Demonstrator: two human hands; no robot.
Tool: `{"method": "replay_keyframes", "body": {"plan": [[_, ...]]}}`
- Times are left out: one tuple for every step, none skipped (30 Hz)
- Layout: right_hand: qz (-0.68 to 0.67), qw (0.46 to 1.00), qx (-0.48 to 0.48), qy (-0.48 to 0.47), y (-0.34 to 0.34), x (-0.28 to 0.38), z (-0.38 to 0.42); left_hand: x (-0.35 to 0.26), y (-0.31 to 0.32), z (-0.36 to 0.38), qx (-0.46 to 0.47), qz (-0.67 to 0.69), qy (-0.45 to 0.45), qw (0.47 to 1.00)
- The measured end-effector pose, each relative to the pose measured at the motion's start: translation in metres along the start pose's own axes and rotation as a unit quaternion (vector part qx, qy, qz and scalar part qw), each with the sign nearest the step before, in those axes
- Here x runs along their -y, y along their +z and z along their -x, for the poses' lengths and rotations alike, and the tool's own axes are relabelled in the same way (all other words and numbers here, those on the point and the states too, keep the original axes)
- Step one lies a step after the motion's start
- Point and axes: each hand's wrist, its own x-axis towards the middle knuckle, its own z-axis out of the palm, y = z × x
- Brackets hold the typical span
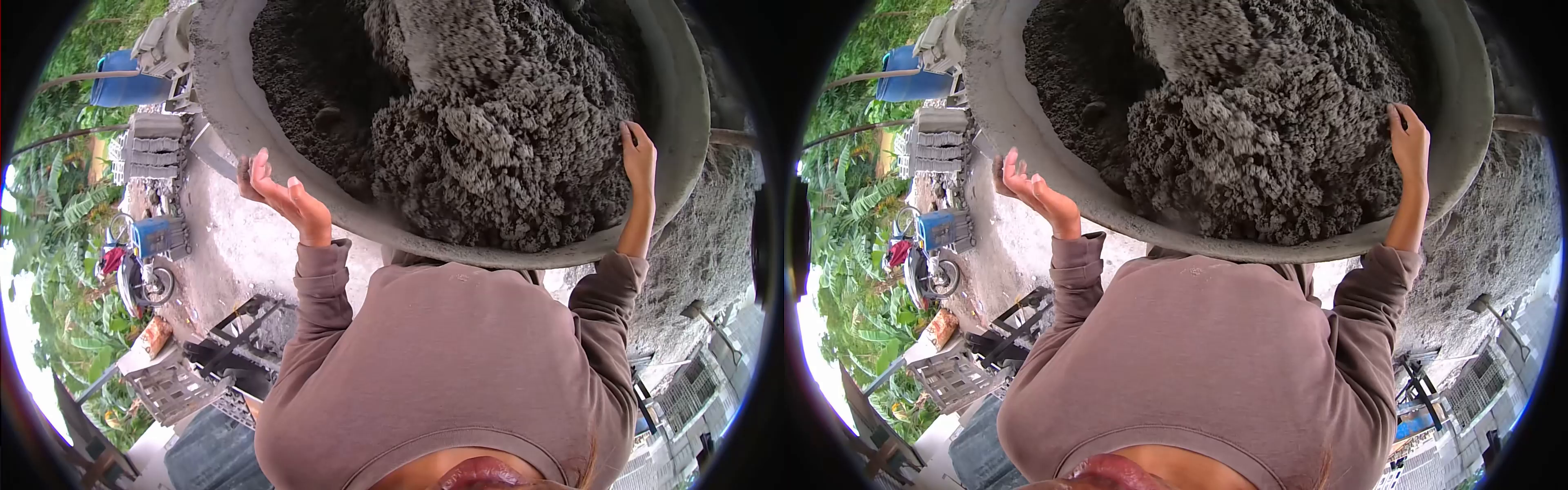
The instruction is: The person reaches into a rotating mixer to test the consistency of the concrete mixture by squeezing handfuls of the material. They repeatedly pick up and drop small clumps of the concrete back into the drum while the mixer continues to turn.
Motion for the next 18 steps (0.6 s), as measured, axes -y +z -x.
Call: {"method": "replay_keyframes", "body": {"plan": [[0.018,0.999,-0.043,-0.028,0.000,-0.008,-0.004,-0.002,0.001,-0.001,0.002,0.001,-0.001,1.000],[0.035,0.994,-0.085,-0.056,-0.001,-0.016,-0.007,-0.005,0.002,-0.001,0.001,-0.005,0.015,1.000],[0.035,0.994,-0.098,-0.021,-0.005,-0.020,-0.009,-0.005,0.003,-0.001,-0.001,-0.011,0.031,0.999],[0.028,0.993,-0.111,-0.005,-0.008,-0.028,-0.012,-0.003,0.003,-0.001,0.001,-0.011,0.030,0.999],[0.021,0.992,-0.123,0.012,-0.009,-0.039,-0.016,0.001,0.002,0.002,0.019,0.003,0.025,1.000],[0.022,0.992,-0.122,0.013,-0.010,-0.047,-0.018,0.004,0.001,0.002,0.036,0.016,0.019,0.999],[-0.013,0.990,-0.139,0.029,-0.009,-0.054,-0.020,0.005,0.001,0.002,0.038,0.016,0.018,0.999],[-0.049,0.985,-0.157,0.044,-0.008,-0.061,-0.021,0.006,0.001,0.001,0.043,0.015,0.019,0.999],[-0.047,0.986,-0.156,0.046,-0.011,-0.060,-0.021,0.006,0.001,0.001,0.047,0.015,0.020,0.999],[-0.037,0.985,-0.155,0.072,-0.018,-0.059,-0.023,0.005,0.001,0.001,0.050,0.015,0.018,0.998],[-0.027,0.983,-0.154,0.097,-0.023,-0.058,-0.024,0.002,0.001,0.000,0.058,0.015,0.018,0.998],[-0.056,0.981,-0.151,0.110,-0.028,-0.062,-0.026,0.000,0.002,0.001,0.065,0.015,0.018,0.998],[-0.055,0.981,-0.150,0.111,-0.030,-0.066,-0.027,0.000,0.003,0.001,0.066,0.014,0.017,0.998],[-0.042,0.984,-0.150,0.088,-0.031,-0.069,-0.027,0.000,0.003,0.001,0.064,0.013,0.020,0.998],[-0.030,0.986,-0.149,0.065,-0.032,-0.071,-0.028,0.000,0.003,0.001,0.062,0.012,0.022,0.998],[-0.012,0.988,-0.137,0.073,-0.032,-0.059,-0.023,-0.004,0.004,0.001,0.063,0.011,0.022,0.998],[0.022,0.992,-0.102,0.075,-0.032,-0.046,-0.018,-0.009,0.006,0.000,0.051,-0.006,0.022,0.998],[0.025,0.995,-0.067,0.072,-0.028,-0.043,-0.016,-0.013,0.006,0.000,0.040,-0.024,0.021,0.999]]}}
